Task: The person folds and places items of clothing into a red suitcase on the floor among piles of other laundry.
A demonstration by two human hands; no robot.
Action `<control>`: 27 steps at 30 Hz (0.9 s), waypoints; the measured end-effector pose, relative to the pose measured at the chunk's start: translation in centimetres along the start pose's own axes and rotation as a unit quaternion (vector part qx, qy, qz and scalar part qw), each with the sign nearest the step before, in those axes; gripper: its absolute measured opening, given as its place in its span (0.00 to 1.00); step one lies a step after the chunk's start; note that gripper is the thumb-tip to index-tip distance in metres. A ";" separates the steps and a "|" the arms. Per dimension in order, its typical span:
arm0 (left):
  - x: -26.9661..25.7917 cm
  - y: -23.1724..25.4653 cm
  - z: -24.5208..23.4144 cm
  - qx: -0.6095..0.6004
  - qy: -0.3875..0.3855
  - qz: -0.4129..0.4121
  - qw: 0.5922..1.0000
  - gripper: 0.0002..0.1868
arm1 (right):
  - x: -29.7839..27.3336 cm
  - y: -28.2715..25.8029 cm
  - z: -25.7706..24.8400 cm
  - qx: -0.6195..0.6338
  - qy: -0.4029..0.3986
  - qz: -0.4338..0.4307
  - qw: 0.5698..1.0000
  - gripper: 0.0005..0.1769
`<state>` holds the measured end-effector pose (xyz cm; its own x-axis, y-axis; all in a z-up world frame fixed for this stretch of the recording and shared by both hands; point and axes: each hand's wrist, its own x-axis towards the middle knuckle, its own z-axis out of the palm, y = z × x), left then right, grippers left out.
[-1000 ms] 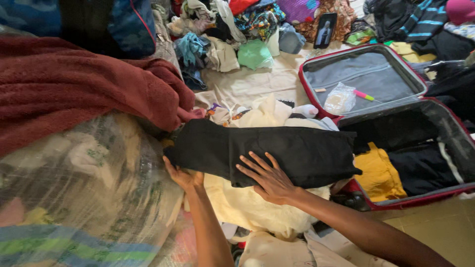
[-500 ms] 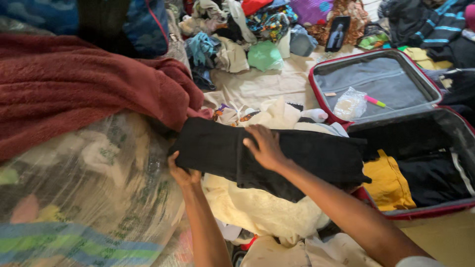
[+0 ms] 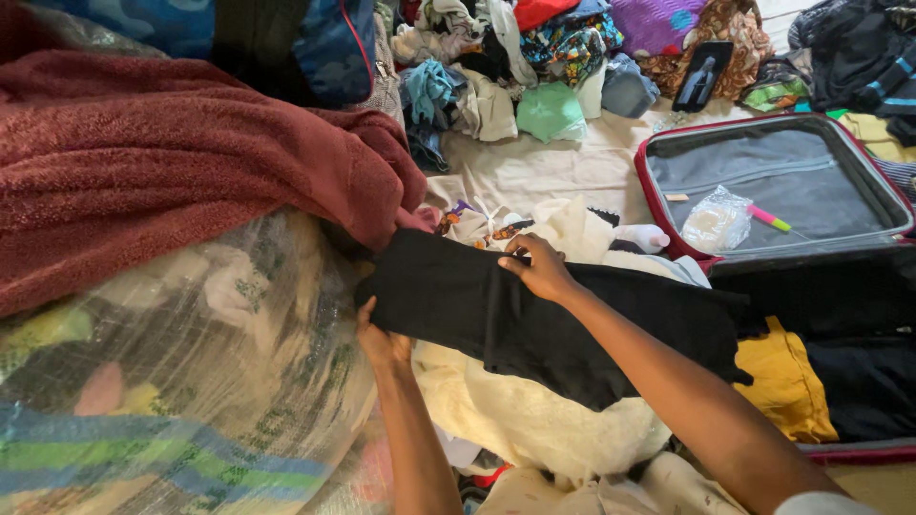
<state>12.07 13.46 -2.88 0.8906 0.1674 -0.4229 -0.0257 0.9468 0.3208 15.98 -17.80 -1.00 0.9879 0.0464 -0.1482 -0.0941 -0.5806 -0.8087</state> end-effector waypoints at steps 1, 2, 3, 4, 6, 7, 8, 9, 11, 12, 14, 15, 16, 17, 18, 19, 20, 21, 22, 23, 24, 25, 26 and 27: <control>0.0 -0.1 -0.2 0.013 -0.010 0.011 1.000 0.26 | -0.2 -0.1 0.0 0.045 0.020 -0.021 0.999 0.14; -0.2 0.1 -0.4 0.009 -0.006 0.005 1.000 0.26 | -0.5 -0.3 0.1 0.089 0.040 -0.041 0.994 0.13; -0.3 0.4 -0.6 0.006 -0.002 -0.002 1.000 0.26 | -0.8 -0.5 0.1 0.133 0.062 -0.061 0.987 0.13; -0.3 0.4 -0.6 0.003 0.001 -0.010 1.000 0.26 | -1.1 -0.7 0.1 0.136 0.075 -0.061 0.986 0.13; -0.2 0.5 -0.6 -0.009 0.009 -0.016 1.000 0.26 | -1.6 -1.5 0.4 0.143 0.097 -0.061 0.983 0.12; -0.2 0.5 -0.8 -0.014 0.014 -0.018 1.000 0.26 | -1.7 -1.9 0.3 0.134 0.103 -0.050 0.984 0.12; 0.0 0.7 -1.0 -0.010 0.010 -0.017 1.000 0.25 | -1.9 -2.3 0.2 0.125 0.110 -0.038 0.985 0.13; 0.3 0.8 -1.2 -0.005 0.006 -0.018 1.000 0.25 | -2.2 -2.6 0.1 0.116 0.116 -0.026 0.986 0.13; 0.6 0.8 -1.8 -0.004 -0.003 -0.019 1.000 0.25 | -2.5 -3.3 0.1 0.047 0.153 -0.049 0.986 0.11; 0.8 0.8 -2.0 -0.007 -0.010 -0.021 1.000 0.25 | -2.6 -3.5 0.1 0.012 0.172 -0.060 0.983 0.11; 0.9 0.9 -2.2 -0.009 -0.017 -0.021 1.000 0.25 | -2.6 -3.8 0.2 0.004 0.220 -0.130 0.967 0.10; 0.9 0.8 -2.2 -0.009 -0.016 -0.020 1.000 0.25 | -2.5 -3.7 0.3 -0.001 0.243 -0.165 0.956 0.09; 0.9 0.8 -2.0 -0.009 -0.016 -0.019 1.000 0.25 | -2.3 -3.6 0.4 -0.015 0.237 -0.158 0.959 0.10; 0.8 0.8 -1.9 -0.004 -0.015 -0.017 1.000 0.24 | -2.1 -3.4 0.7 -0.029 0.230 -0.150 0.961 0.10; 0.6 0.7 -1.6 0.001 -0.014 -0.014 1.000 0.24 | -2.0 -3.1 1.0 -0.043 0.223 -0.142 0.963 0.10; 0.4 0.8 -1.3 0.007 -0.013 -0.011 1.000 0.24 | -1.8 -2.8 1.5 -0.066 0.213 -0.141 0.964 0.11; 0.2 0.8 -1.0 0.009 -0.014 -0.017 1.000 0.24 | -1.7 -2.5 2.0 -0.088 0.203 -0.141 0.965 0.11; 0.0 0.8 -0.5 0.011 -0.016 -0.022 1.000 0.24 | -1.6 -2.4 2.5 -0.110 0.193 -0.142 0.965 0.11; -0.3 0.9 -0.1 0.013 -0.018 -0.027 0.999 0.24 | -1.8 -2.4 3.0 -0.131 0.176 -0.124 0.968 0.13; -0.5 0.9 0.4 0.025 -0.024 -0.021 0.999 0.24 | -1.9 -2.6 3.3 -0.153 0.163 -0.108 0.969 0.15; -0.7 0.9 0.8 0.037 -0.031 -0.015 0.999 0.24 | -2.1 -2.9 3.4 -0.176 0.150 -0.092 0.969 0.17; -1.0 1.0 1.0 0.051 -0.035 -0.008 0.998 0.24 | -2.5 -3.3 3.3 -0.160 0.165 -0.118 0.966 0.19; -0.9 1.0 1.3 0.047 -0.040 -0.008 0.998 0.24 | -3.2 -3.8 3.0 -0.144 0.180 -0.145 0.962 0.22; -0.6 1.0 1.6 0.044 -0.045 -0.008 0.998 0.24 | -4.0 -4.3 2.8 -0.128 0.195 -0.171 0.957 0.24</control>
<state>12.21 13.83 -0.96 0.9281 0.1231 -0.3514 0.0251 0.9210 0.3888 12.08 -13.23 1.48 0.9315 -0.0088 0.3637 0.2268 -0.7677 -0.5994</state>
